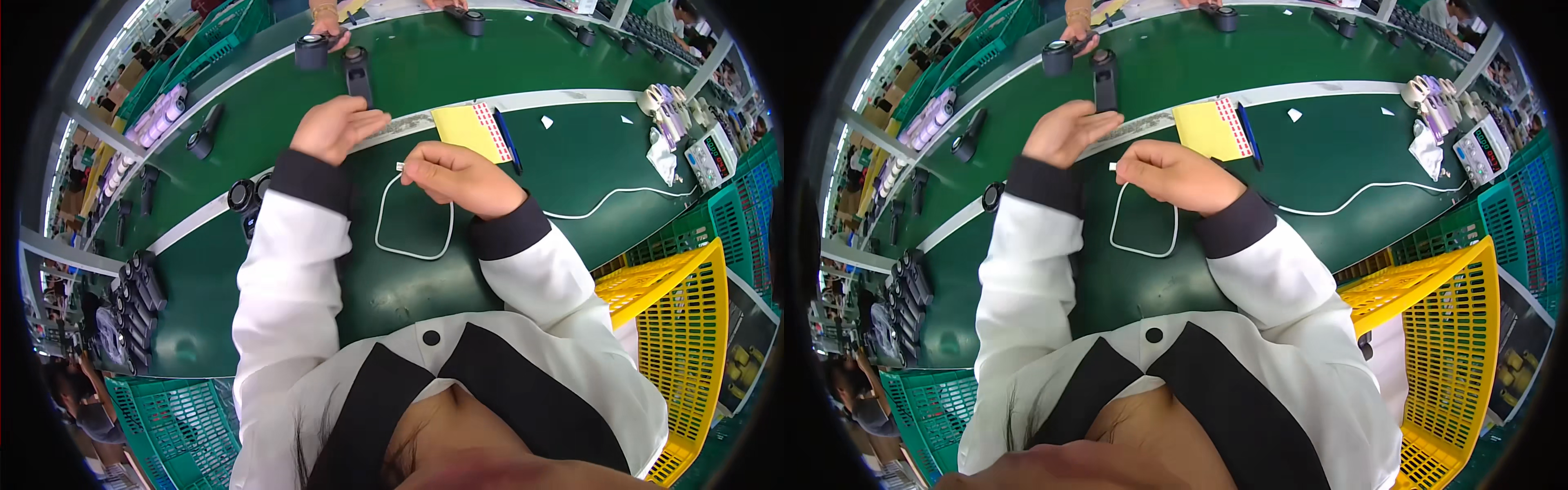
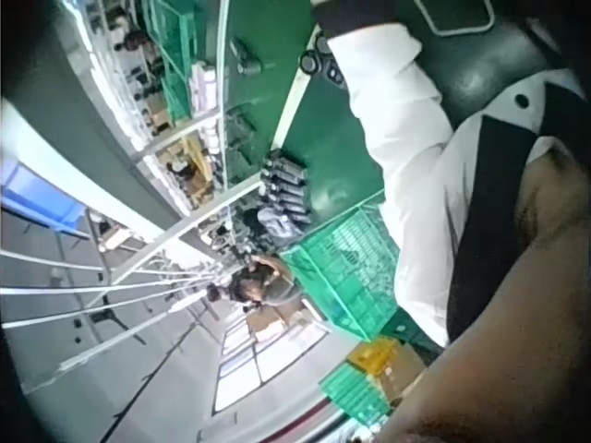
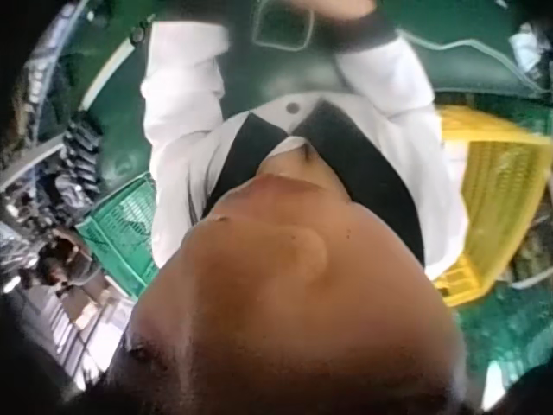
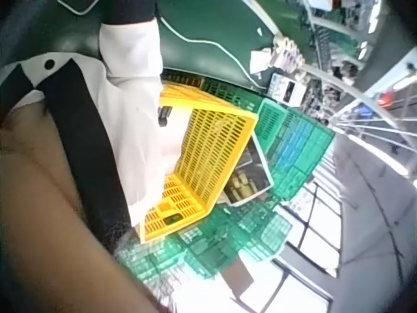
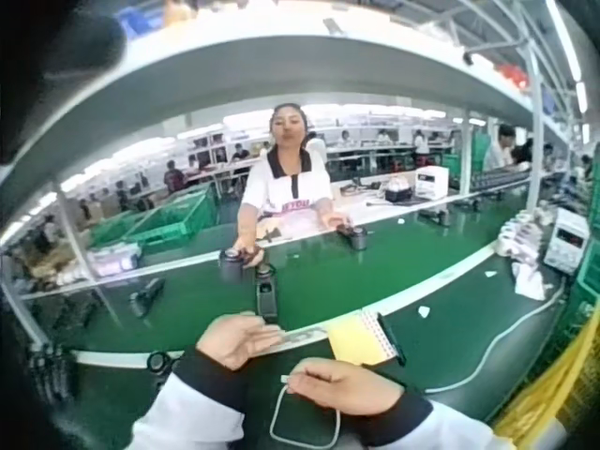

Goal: The person tests handheld mini fans by plugging a USB cable into each fan to check charging, pressing the power buttons to operate the fan and digital display, and lining them up on the workbench.

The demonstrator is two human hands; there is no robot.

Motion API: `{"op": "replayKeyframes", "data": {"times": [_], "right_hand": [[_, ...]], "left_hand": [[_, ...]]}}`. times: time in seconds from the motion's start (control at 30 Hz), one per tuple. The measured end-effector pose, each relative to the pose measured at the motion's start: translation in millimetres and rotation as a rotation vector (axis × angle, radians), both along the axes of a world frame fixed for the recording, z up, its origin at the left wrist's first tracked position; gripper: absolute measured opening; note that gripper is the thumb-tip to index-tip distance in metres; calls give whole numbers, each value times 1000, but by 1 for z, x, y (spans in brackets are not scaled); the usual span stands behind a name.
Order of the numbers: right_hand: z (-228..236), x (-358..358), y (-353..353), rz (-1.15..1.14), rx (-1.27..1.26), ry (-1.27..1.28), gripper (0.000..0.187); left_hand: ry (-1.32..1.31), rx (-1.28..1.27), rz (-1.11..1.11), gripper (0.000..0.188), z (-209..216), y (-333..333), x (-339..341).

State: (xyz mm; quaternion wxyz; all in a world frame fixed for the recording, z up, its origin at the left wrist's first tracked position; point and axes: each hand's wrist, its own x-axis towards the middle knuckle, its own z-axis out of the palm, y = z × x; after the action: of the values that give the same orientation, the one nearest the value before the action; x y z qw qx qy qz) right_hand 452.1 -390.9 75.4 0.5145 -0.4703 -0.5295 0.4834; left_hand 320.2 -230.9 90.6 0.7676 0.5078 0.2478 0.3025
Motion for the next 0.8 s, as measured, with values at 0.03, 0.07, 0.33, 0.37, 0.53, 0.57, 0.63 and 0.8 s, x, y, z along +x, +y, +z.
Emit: {"op": "replayKeyframes", "data": {"times": [0.03,0.07,0.33,0.37,0.53,0.57,0.63,0.8], "right_hand": [[-1,0,-2,1,0,-12,18],[-1,3,-1,1,2,-23,19],[-3,2,2,23,-72,-3,19],[-3,1,2,19,-67,11,19],[-4,-5,6,13,-28,12,18],[-5,-4,7,-18,-21,-19,18],[-6,-2,7,-90,-8,-74,17],[1,1,0,-146,25,-60,18]], "left_hand": [[40,34,10,10,1,-6,-5],[45,35,6,10,1,-19,-11],[815,1101,486,28,-22,-73,-57],[758,1219,562,32,-19,-56,-50],[933,1009,788,77,14,51,-19],[930,1009,806,77,18,68,-16],[1135,856,755,86,25,93,-13],[1121,707,460,83,13,143,-24]]}}
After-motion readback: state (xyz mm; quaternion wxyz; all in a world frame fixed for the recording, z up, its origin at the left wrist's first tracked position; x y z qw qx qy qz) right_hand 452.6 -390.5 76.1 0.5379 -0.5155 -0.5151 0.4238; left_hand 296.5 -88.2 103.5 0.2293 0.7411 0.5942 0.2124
